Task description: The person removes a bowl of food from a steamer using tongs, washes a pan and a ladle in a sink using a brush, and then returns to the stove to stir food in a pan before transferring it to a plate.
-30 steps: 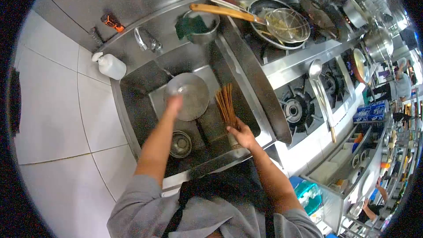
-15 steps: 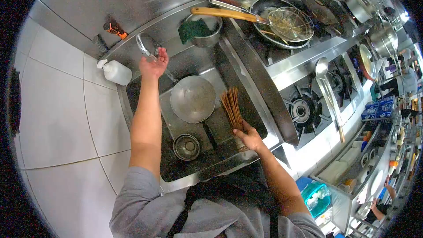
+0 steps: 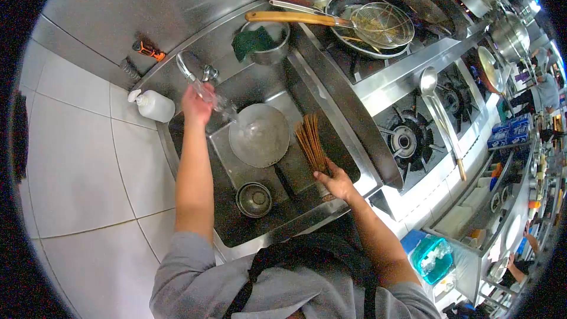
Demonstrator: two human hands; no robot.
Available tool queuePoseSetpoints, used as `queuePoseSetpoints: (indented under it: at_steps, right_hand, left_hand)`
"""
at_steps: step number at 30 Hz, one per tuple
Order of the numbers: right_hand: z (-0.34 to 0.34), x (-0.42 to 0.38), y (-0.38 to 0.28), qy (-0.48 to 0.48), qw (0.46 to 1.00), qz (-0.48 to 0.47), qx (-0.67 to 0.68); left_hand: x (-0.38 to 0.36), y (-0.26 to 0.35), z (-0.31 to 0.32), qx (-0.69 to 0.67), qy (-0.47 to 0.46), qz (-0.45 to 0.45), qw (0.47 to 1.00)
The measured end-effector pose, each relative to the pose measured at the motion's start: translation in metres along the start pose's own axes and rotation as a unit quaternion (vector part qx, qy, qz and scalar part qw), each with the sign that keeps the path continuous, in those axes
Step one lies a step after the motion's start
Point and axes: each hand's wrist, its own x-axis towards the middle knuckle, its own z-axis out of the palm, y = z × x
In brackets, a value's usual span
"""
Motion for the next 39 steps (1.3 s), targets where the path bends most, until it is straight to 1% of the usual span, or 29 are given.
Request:
queuePoseSetpoints:
  at_steps: [2, 3, 4, 5, 6, 7, 8, 9, 10, 11, 12, 14, 16, 17, 19, 20, 22, 23, 24, 25, 26, 27, 28, 30, 32, 34, 36, 37, 39]
  right_hand:
    - [0.000, 0.002, 0.004, -0.015, 1.000, -0.010, 0.008]
    - [0.001, 0.001, 0.004, -0.015, 1.000, -0.007, 0.006]
    - [0.001, 0.002, 0.003, -0.019, 1.000, -0.001, 0.017]
    - [0.001, 0.002, 0.002, -0.024, 0.999, 0.006, 0.026]
    - [0.001, 0.002, 0.003, -0.024, 0.999, 0.011, 0.020]
    - [0.002, 0.002, 0.003, -0.025, 0.999, 0.002, 0.027]
    - [0.002, 0.004, 0.003, -0.027, 0.999, -0.007, 0.033]
    - [0.002, 0.004, 0.001, -0.029, 0.999, -0.003, 0.025]
    - [0.001, 0.002, -0.003, -0.021, 1.000, 0.011, 0.011]
    - [0.001, 0.001, -0.007, -0.015, 1.000, 0.026, -0.003]
    - [0.002, 0.001, -0.010, -0.017, 0.999, 0.032, -0.012]
    - [0.003, 0.002, -0.017, -0.020, 0.999, 0.007, 0.029]
    - [0.004, 0.003, -0.022, -0.010, 0.999, 0.029, 0.023]
    - [0.005, 0.006, -0.016, -0.014, 0.999, 0.040, 0.021]
    - [0.004, 0.010, -0.009, -0.023, 0.999, 0.041, -0.005]
    - [0.002, 0.010, -0.004, -0.023, 0.999, 0.044, -0.004]
    - [0.001, 0.008, -0.011, -0.030, 0.999, 0.023, 0.007]
    - [0.005, 0.014, 0.011, -0.038, 0.998, 0.024, 0.049]
    - [0.003, 0.014, 0.010, -0.042, 0.997, 0.016, 0.055]
    - [0.002, 0.012, 0.006, -0.034, 0.999, 0.016, 0.026]
    - [0.000, 0.008, 0.001, -0.026, 1.000, 0.017, -0.003]
    - [-0.001, 0.006, -0.003, -0.025, 1.000, -0.018, -0.003]
    - [-0.002, 0.003, -0.009, -0.025, 0.999, -0.025, 0.005]
    - [-0.003, -0.003, -0.018, -0.040, 0.996, -0.008, 0.074]
    - [-0.003, -0.001, -0.006, -0.029, 0.998, -0.009, 0.057]
    - [-0.002, 0.001, 0.003, -0.018, 0.999, -0.011, 0.039]
    - [-0.001, 0.001, 0.007, -0.017, 0.999, -0.020, 0.029]
    - [0.001, 0.002, 0.012, -0.012, 0.999, -0.024, 0.032]
    - [0.001, 0.002, 0.014, -0.002, 0.998, -0.052, 0.023]
  left_hand:
    - [-0.032, -0.046, -0.028, 0.083, -0.036, -0.011, 0.996]
    - [-0.037, -0.078, -0.054, 0.124, 0.035, -0.065, 0.989]
    - [-0.048, -0.117, -0.103, 0.279, -0.043, -0.045, 0.958]
    - [-0.072, -0.161, -0.109, 0.243, 0.109, -0.137, 0.954]
    - [-0.088, -0.207, -0.147, 0.304, 0.105, -0.187, 0.928]
    - [-0.095, -0.255, -0.186, 0.372, 0.107, -0.262, 0.884]
    - [-0.126, -0.270, -0.160, 0.476, 0.116, -0.270, 0.829]
    - [-0.131, -0.312, -0.197, 0.588, 0.075, -0.243, 0.768]
    - [-0.132, -0.353, -0.229, 0.687, 0.031, -0.210, 0.695]
    - [-0.142, -0.366, -0.224, 0.680, 0.032, -0.215, 0.700]
    - [-0.156, -0.374, -0.213, 0.690, 0.089, -0.276, 0.663]
    - [-0.171, -0.396, -0.219, 0.689, 0.140, -0.342, 0.623]
    - [-0.167, -0.427, -0.255, 0.756, 0.039, -0.244, 0.606]
    - [-0.163, -0.435, -0.264, 0.753, 0.036, -0.247, 0.608]
    - [-0.160, -0.438, -0.269, 0.583, 0.086, -0.343, 0.732]
    - [-0.161, -0.441, -0.270, 0.583, 0.085, -0.346, 0.730]
    - [-0.159, -0.410, -0.248, 0.433, 0.038, -0.304, 0.847]
    - [-0.160, -0.375, -0.215, 0.413, 0.045, -0.335, 0.846]
    - [-0.162, -0.333, -0.172, 0.394, 0.052, -0.365, 0.842]
    - [-0.164, -0.286, -0.124, 0.375, 0.060, -0.394, 0.837]
    - [-0.158, -0.265, -0.109, 0.369, 0.061, -0.379, 0.847]
    - [-0.151, -0.244, -0.095, 0.363, 0.062, -0.363, 0.856]
    - [-0.145, -0.223, -0.081, 0.343, 0.060, -0.339, 0.874]
    - [-0.124, -0.161, -0.032, 0.239, 0.090, -0.281, 0.925]
    - [-0.074, -0.106, -0.024, 0.035, 0.124, -0.343, 0.930]
    - [-0.075, -0.061, 0.049, 0.067, 0.152, -0.215, 0.962]
    - [-0.022, -0.049, 0.053, 0.043, 0.099, -0.203, 0.973]
    - [-0.017, -0.043, 0.069, 0.047, 0.094, -0.202, 0.974]
    - [-0.015, -0.037, 0.092, 0.038, 0.078, -0.139, 0.986]
